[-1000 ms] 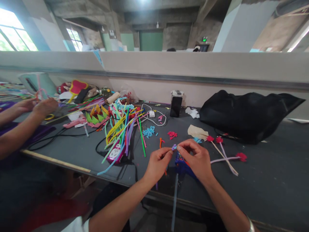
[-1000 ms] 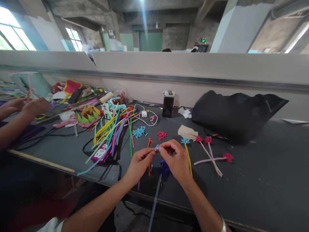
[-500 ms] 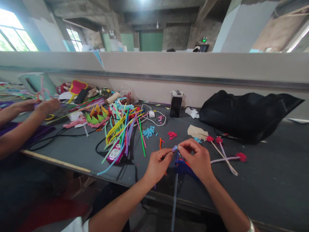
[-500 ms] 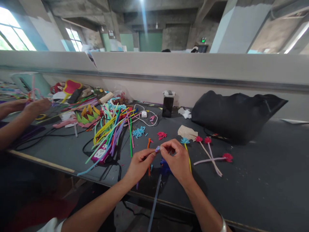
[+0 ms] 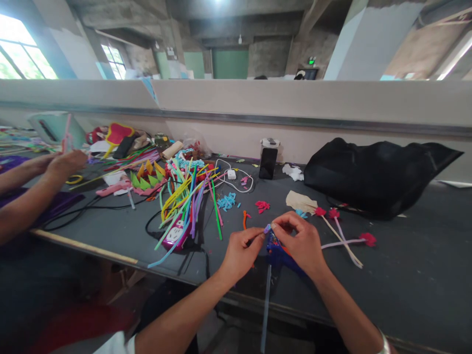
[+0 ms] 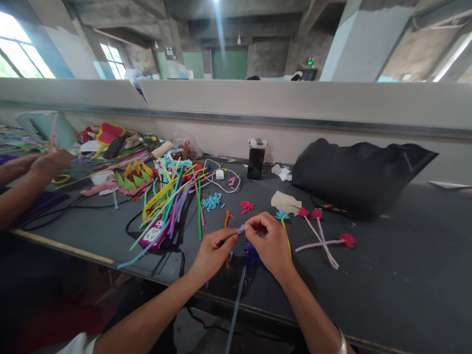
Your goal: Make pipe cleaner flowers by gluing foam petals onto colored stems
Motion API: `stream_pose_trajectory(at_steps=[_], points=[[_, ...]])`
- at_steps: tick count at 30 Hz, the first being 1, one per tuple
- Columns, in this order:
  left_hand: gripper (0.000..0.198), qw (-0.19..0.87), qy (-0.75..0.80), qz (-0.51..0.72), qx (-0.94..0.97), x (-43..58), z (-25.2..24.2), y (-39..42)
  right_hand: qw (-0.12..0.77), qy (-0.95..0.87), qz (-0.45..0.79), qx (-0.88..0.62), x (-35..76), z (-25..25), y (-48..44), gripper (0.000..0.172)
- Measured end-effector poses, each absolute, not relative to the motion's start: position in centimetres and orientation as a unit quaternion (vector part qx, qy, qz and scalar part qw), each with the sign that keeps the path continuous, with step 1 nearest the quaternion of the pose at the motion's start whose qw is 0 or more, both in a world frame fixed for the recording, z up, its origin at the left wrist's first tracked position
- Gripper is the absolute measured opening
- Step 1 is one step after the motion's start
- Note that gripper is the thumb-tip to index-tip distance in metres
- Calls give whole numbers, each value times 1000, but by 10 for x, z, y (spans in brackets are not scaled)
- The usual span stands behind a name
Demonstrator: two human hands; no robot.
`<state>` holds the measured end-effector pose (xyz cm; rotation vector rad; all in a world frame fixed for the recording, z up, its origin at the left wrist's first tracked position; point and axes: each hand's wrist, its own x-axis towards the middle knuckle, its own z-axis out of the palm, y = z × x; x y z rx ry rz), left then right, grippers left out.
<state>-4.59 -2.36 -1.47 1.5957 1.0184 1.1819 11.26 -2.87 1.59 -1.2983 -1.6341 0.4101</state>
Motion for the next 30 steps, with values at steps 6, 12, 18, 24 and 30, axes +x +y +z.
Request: stream_pose_trajectory(at_steps=[6, 12, 18, 24, 30], points=[[24, 439, 415, 466, 646, -46, -15, -24, 482, -670, 173, -538, 112, 15, -27, 14], [22, 476, 419, 486, 602, -47, -16, -22, 496, -655, 182, -540, 116, 17, -29, 17], [27, 632, 394, 489, 455, -47, -13, -21, 511, -620, 161, -574, 125, 13, -25, 20], [23, 718, 305, 502, 374, -60, -8, -16, 368, -715, 101, -586, 140, 4, -34, 16], [20, 749, 252, 519, 326, -66, -7, -10, 232, -756, 48, -610, 150, -28, -62, 35]])
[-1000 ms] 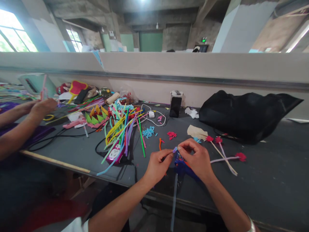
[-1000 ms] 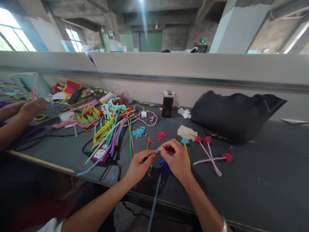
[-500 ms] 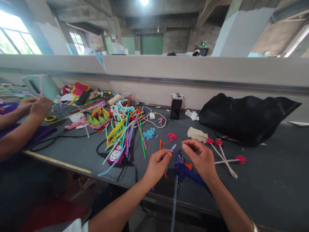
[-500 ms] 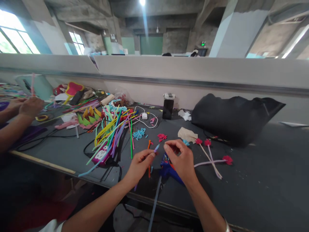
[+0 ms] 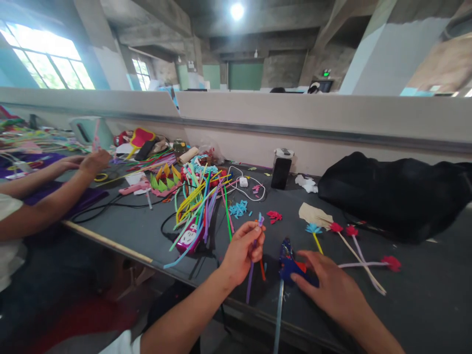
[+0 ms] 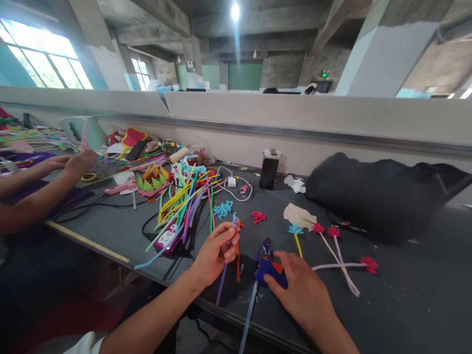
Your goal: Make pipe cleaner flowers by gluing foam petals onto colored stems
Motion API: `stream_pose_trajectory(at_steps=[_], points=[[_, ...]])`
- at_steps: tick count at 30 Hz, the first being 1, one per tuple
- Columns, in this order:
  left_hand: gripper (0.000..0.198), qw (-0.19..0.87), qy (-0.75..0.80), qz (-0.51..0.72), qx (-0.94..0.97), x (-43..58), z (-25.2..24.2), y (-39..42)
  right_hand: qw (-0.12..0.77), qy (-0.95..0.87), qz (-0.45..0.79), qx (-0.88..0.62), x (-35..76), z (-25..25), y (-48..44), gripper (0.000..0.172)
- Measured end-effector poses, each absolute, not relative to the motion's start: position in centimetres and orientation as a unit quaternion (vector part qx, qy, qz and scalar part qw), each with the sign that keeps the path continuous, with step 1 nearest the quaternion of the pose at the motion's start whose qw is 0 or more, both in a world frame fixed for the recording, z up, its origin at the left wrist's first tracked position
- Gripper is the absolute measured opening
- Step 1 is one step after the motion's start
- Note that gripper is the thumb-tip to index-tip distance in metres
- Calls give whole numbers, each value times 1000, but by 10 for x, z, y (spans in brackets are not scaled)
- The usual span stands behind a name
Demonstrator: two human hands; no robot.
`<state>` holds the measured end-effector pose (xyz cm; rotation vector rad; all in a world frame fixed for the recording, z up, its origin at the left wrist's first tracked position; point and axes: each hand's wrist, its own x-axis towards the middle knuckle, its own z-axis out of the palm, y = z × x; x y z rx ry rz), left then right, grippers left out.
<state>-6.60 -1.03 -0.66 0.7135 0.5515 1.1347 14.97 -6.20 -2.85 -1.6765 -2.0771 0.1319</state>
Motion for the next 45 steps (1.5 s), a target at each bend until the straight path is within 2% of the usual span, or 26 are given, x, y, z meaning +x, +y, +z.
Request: stream_pose_trajectory(at_steps=[6, 10, 13, 16, 20, 23, 25, 31, 37, 45], points=[[16, 768, 224, 519, 301, -61, -8, -8, 132, -774, 21, -619, 143, -44, -70, 34], [18, 767, 224, 522, 300, -61, -9, -7, 121, -757, 43, -641, 143, -43, -69, 35], [18, 763, 228, 523, 302, -64, -11, -6, 139, -738, 116, -650, 145, -38, -66, 32], [16, 761, 234, 523, 305, -66, -12, -6, 215, -709, 215, -636, 151, -27, -62, 28], [16, 762, 238, 519, 307, -66, -12, -5, 373, -585, 381, -611, 162, -9, -63, 31], [16, 765, 238, 515, 304, -65, -10, -5, 488, -420, 561, -521, 164, 1, -71, 33], [17, 765, 237, 514, 306, -64, -10, -6, 543, -354, 618, -445, 160, 5, -76, 37], [19, 768, 250, 499, 313, -61, -13, -8, 542, -369, 649, -385, 140, 4, -83, 36], [18, 775, 249, 485, 320, -60, -15, -9, 561, -381, 600, -425, 139, 1, -82, 39], [17, 780, 254, 471, 323, -60, -13, -11, 512, -408, 594, -466, 140, -7, -81, 42]])
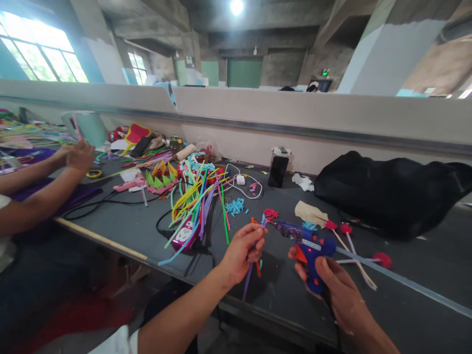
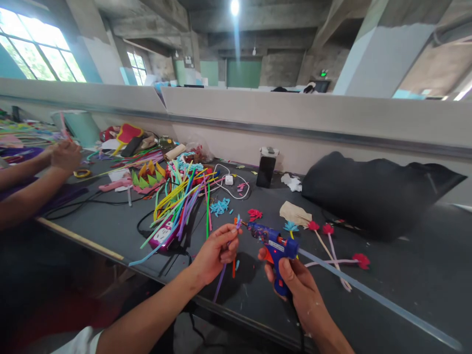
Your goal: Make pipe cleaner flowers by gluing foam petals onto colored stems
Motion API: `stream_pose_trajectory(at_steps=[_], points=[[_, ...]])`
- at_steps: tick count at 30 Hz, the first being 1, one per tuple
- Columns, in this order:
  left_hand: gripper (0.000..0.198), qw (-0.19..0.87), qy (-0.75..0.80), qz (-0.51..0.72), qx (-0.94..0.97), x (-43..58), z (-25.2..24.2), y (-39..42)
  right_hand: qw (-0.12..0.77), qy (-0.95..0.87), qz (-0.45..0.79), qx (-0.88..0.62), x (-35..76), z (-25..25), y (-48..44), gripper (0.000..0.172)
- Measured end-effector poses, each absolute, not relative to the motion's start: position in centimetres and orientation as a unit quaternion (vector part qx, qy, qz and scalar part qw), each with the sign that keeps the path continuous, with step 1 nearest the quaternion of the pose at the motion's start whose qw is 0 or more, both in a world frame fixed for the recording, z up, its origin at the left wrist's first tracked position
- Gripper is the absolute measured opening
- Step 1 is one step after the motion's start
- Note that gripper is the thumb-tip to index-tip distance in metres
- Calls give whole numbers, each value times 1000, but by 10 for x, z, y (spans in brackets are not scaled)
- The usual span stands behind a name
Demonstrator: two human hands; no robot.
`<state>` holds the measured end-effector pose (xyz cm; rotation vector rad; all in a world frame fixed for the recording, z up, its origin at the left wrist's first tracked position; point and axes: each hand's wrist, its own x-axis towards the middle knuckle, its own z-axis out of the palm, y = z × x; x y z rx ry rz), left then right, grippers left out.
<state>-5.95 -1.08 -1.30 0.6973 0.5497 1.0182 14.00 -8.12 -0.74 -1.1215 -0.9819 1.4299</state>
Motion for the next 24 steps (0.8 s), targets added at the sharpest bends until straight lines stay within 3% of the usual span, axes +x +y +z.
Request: stream_pose_trajectory(at_steps=[24], points=[[21, 776, 263, 471, 328, -59, -11, -12, 489, -485, 485, -538, 134, 0, -83, 51]])
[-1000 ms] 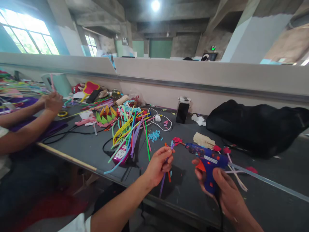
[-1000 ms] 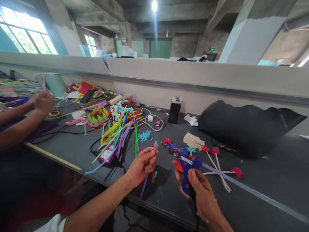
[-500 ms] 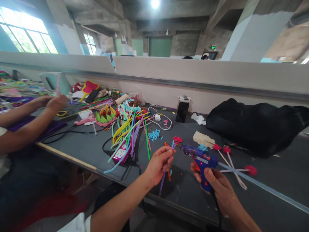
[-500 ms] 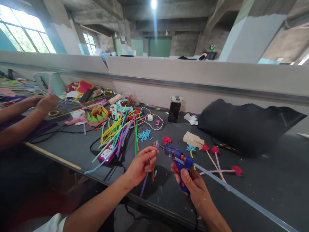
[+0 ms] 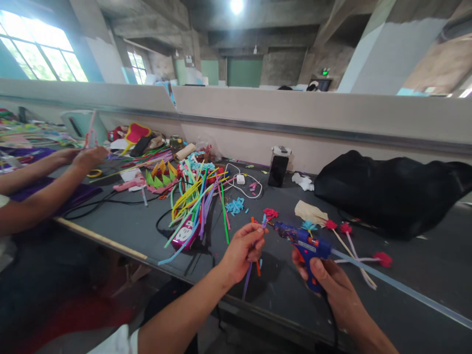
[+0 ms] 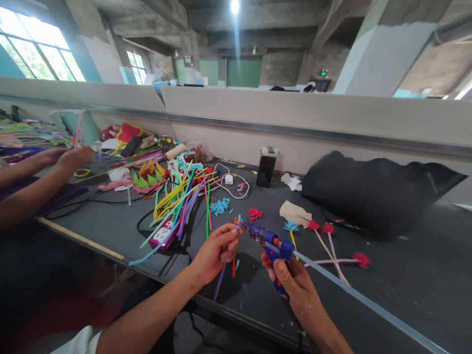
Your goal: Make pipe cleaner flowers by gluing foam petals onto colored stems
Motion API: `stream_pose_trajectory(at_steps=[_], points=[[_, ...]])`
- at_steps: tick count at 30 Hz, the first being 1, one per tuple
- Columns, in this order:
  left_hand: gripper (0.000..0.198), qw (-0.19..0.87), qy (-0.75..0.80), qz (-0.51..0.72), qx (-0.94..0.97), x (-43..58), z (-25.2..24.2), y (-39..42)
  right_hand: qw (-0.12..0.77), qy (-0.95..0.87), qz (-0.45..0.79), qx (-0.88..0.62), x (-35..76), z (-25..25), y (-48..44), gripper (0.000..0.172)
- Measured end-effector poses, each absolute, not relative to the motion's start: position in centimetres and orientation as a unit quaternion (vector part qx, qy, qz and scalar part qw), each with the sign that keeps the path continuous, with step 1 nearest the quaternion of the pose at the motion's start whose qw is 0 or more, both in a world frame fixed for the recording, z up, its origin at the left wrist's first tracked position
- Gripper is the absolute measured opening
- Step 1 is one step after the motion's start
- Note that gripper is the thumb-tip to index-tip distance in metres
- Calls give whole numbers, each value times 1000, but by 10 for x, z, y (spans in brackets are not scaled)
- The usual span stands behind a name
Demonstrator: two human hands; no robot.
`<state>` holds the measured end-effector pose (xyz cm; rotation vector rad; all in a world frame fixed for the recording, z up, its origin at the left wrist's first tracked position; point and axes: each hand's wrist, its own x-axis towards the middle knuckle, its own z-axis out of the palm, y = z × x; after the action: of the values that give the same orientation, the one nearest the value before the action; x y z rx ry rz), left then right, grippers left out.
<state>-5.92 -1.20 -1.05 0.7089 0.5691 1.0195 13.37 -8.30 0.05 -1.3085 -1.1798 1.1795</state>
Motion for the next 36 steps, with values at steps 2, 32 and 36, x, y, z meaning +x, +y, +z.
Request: stream_pose_trajectory(at_steps=[2, 32, 36], points=[[22, 775, 267, 471, 325, -59, -10, -12, 485, -495, 486, -532, 135, -1, -82, 49], [26, 774, 268, 471, 327, -59, -9, -11, 499, -492, 481, -527, 138, -6, -80, 47], [25, 779, 265, 469, 322, -59, -10, -11, 499, -487, 483, -530, 136, -4, -82, 44]])
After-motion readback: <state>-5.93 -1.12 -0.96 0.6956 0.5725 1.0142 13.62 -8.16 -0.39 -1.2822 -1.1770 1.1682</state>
